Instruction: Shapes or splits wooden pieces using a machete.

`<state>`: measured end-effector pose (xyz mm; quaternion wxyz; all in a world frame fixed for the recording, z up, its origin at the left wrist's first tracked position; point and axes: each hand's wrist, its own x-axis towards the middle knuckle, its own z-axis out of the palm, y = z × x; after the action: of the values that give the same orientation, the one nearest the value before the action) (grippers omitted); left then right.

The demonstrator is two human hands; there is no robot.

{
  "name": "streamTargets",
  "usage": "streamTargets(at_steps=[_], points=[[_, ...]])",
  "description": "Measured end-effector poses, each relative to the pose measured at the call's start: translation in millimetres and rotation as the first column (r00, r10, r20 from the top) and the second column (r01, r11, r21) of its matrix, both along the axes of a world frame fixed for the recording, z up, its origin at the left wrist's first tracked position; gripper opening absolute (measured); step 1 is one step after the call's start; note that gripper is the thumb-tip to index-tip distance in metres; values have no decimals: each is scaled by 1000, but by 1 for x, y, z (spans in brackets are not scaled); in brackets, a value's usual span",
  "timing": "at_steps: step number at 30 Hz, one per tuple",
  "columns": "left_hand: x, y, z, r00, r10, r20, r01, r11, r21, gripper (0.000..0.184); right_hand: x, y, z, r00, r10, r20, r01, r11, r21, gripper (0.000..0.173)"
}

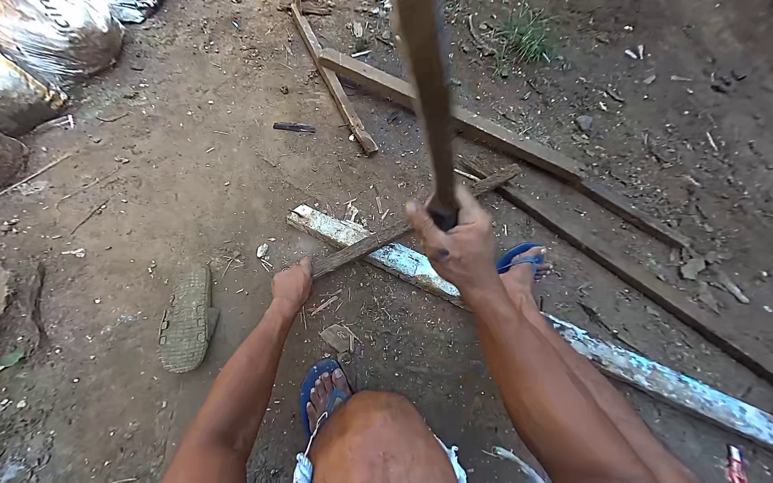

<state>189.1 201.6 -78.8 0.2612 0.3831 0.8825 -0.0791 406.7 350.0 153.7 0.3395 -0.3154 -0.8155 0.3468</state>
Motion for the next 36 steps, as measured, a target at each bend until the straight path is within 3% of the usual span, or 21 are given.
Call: streamTargets(at_steps=[2, 4, 5, 7, 9, 10, 11, 13, 15, 18, 21, 23, 25, 28, 30, 31, 32, 33, 34, 35, 36], points=[[2, -1, -4, 1000, 16, -6, -16, 1000, 3, 31, -14, -6, 24, 967, 28, -255, -2, 995, 99, 20], [1, -1, -6, 1000, 27, -12, -27, 1000, 2, 31, -18, -8, 2, 946, 16, -324, 35, 988, 152, 16], [-1, 0, -4, 1000, 26, -14, -26, 1000, -2, 31, -12, -5, -33, 971, -27, -237, 66, 985, 159, 17], [-1, -1, -3, 1000, 28, -13, -28, 1000, -1, 30, 24, 4, -146, 957, -136, 256, 113, 988, 105, 25], [10, -8, -8, 1000, -2, 11, 2, 1000, 29, 35, 66, 5, -216, 630, -32, 776, 181, 978, -106, 42], [4, -7, -3, 999, -25, 35, 24, 999, 38, 44, 60, 12, -225, 488, 44, 872, 219, 961, -170, 48], [-7, -7, 5, 998, -44, 51, 42, 998, 38, 52, 48, 16, -224, 419, 92, 903, 231, 951, -204, 50], [-12, -15, 1, 987, -76, 144, 78, 997, -7, 73, 58, 6, -218, 363, 151, 920, 234, 940, -247, 50], [-26, 1, -1, 979, -74, 190, 81, 996, -30, 75, 55, 19, -207, 368, 184, 911, 206, 940, -273, 49], [-20, 4, 1, 991, -61, 116, 67, 997, -50, 60, 41, 25, -170, 386, 264, 884, 186, 916, -354, 37], [-10, 7, 4, 995, -58, 75, 62, 997, -53, 60, 45, 36, -136, 579, 317, 751, 220, 827, -518, 33], [-14, 14, 2, 989, -38, 143, 49, 996, -80, 64, 48, 38, -107, 803, 240, 545, 171, 783, -598, 30], [-16, 16, 0, 986, -26, 167, 42, 995, -94, 66, 43, 32, -71, 964, 84, 252, 83, 806, -587, 27], [-19, 18, 0, 990, -25, 142, 40, 994, -102, 60, 22, 23, -49, 961, -129, -243, 20, 913, -406, 18], [-19, 20, -1, 991, -32, 133, 46, 994, -102, 58, 11, 24, -80, 884, -231, -407, 99, 942, -320, 14], [-21, 21, -1, 991, -31, 131, 45, 994, -102, 59, 13, 23, -112, 898, -271, -347, 161, 936, -314, 16], [-23, 21, -1, 991, -27, 132, 41, 994, -104, 60, 22, 20, -152, 945, -294, -144, 227, 905, -360, 21], [-21, 19, -2, 990, -27, 136, 42, 993, -108, 61, 40, 12, -186, 961, -216, 172, 274, 834, -479, 27], [-17, 18, -5, 990, -33, 139, 49, 993, -111, 62, 55, 8, -206, 914, -44, 404, 313, 710, -631, 28], [-18, 19, -6, 990, -39, 134, 53, 993, -108, 63, 56, 11, -218, 890, 111, 442, 317, 546, -776, 21], [-20, 19, -2, 993, -37, 114, 49, 994, -103, 62, 52, 13, -218, 923, 185, 339, 267, 328, -906, 13]])
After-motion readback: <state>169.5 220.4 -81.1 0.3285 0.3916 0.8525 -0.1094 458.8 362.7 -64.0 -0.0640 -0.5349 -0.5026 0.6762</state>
